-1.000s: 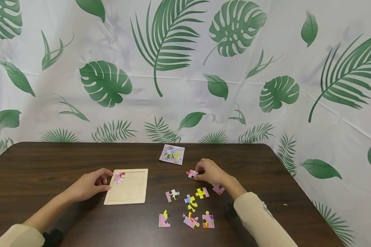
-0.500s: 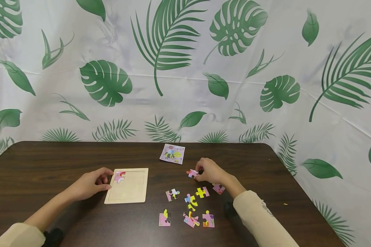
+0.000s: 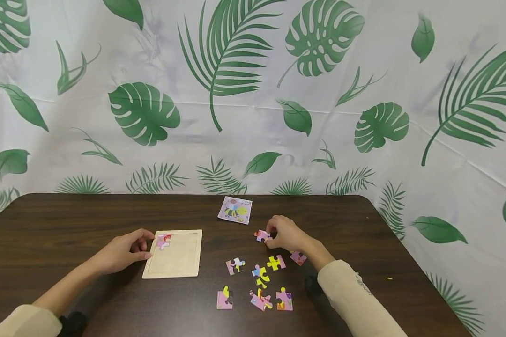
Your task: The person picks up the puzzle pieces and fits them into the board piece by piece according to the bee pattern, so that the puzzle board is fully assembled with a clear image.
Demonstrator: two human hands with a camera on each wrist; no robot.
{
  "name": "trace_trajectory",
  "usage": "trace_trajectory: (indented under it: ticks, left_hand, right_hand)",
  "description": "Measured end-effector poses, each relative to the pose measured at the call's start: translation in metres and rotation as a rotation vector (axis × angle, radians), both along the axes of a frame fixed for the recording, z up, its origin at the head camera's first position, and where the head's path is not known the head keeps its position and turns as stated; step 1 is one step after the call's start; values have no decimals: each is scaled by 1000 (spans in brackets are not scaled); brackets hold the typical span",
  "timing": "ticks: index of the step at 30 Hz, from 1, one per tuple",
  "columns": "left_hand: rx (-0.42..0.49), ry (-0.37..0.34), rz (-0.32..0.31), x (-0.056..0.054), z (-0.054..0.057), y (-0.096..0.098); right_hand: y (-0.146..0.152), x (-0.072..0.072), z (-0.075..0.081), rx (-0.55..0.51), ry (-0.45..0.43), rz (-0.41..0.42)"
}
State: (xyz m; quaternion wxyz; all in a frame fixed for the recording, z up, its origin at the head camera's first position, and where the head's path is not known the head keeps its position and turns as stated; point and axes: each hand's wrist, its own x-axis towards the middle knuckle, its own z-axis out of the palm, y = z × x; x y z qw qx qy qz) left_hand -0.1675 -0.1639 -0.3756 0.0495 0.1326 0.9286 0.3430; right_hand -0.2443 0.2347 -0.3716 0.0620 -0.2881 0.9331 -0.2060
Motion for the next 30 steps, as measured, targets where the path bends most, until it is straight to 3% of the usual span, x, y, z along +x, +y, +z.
trace_trajectory:
  ticks: [7, 16, 30]
  left_hand:
    - [2, 36, -21, -2, -5, -2]
    - [2, 22, -16, -1, -4, -2]
    - [14, 21, -20, -1, -3, -2]
  right_hand:
    - [-5, 1, 3, -44, 10, -1]
    - [-24, -1, 12, -98, -3, 6]
    - [-85, -4, 19, -153, 12, 130]
